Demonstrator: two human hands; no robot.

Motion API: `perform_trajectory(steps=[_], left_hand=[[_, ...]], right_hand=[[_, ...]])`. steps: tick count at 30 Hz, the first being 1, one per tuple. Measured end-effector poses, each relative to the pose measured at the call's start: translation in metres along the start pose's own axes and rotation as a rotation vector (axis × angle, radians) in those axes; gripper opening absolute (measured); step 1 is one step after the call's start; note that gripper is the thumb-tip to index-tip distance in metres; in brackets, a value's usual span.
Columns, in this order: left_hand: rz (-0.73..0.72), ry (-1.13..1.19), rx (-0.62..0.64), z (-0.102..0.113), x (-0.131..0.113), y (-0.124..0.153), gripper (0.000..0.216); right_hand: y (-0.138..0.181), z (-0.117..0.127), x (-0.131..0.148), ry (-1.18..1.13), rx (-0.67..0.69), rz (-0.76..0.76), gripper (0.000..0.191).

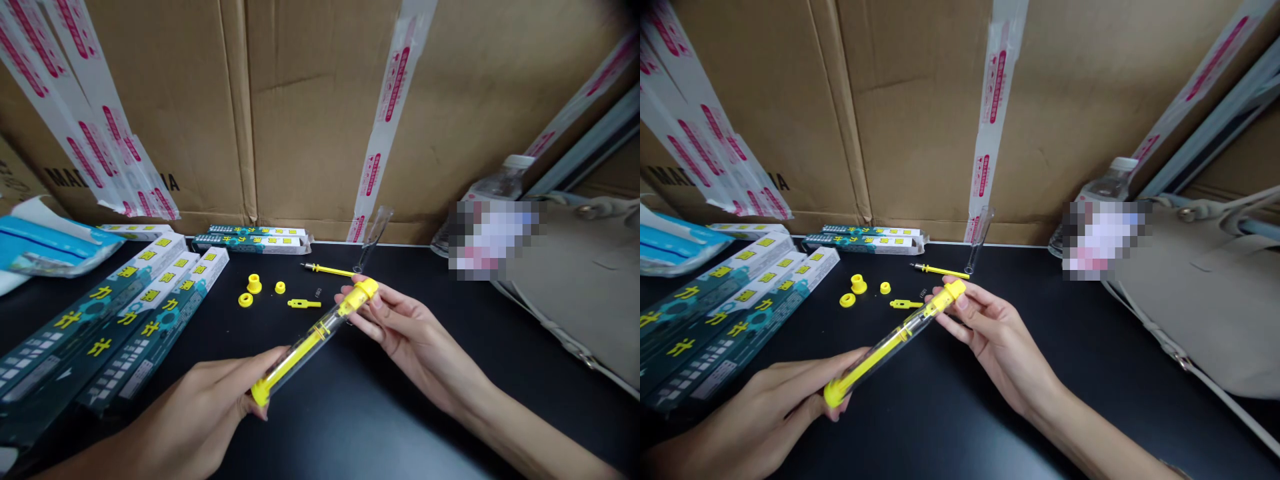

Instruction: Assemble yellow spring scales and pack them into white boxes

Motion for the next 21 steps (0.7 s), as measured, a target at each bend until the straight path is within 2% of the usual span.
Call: perform_trajectory(steps=[4,8,13,18,21], left_hand=[[-0.010,-0.013,0.008,0.0001,0.0007,0.0013,0.031],[0.002,-0.014,0.012,-0.0003,0.0011,0.0011,0.030],[0.015,-0.004,0.002,-0.0002,0.0008,-0.0003,0.030],[0.029,0.014,-0.025,0.0006,-0.0008,-0.0019,0.030],[0.013,0.021,-0.019,0.0008,-0.0029,-0.0020,0.028]], right_hand=[[-0.0004,0.0026,-0.0005,0.023,-0.019,0.001,0.024],[-0.0019,0.0065,-0.0032,0.019,-0.009,-0.013,0.009],[-0.0026,0.0045,-0.0053,-0.010,0.015,-0.036,0.008],[0.0032,0.0007,0.0009,-0.001,-0.055,0.034,0.032],[0.0053,-0.0002,0.0042,0.000,-0.061,0.051,0.039]])
Point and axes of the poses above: each hand's wrist, its own y-axis away from the middle knuckle, its own z-axis out of the back of the hand, x = y × z, the point moved 6 cm from there along -y, towards the middle knuckle, and after that the axes turned 2 degrees about y, right-handed, at the moved point
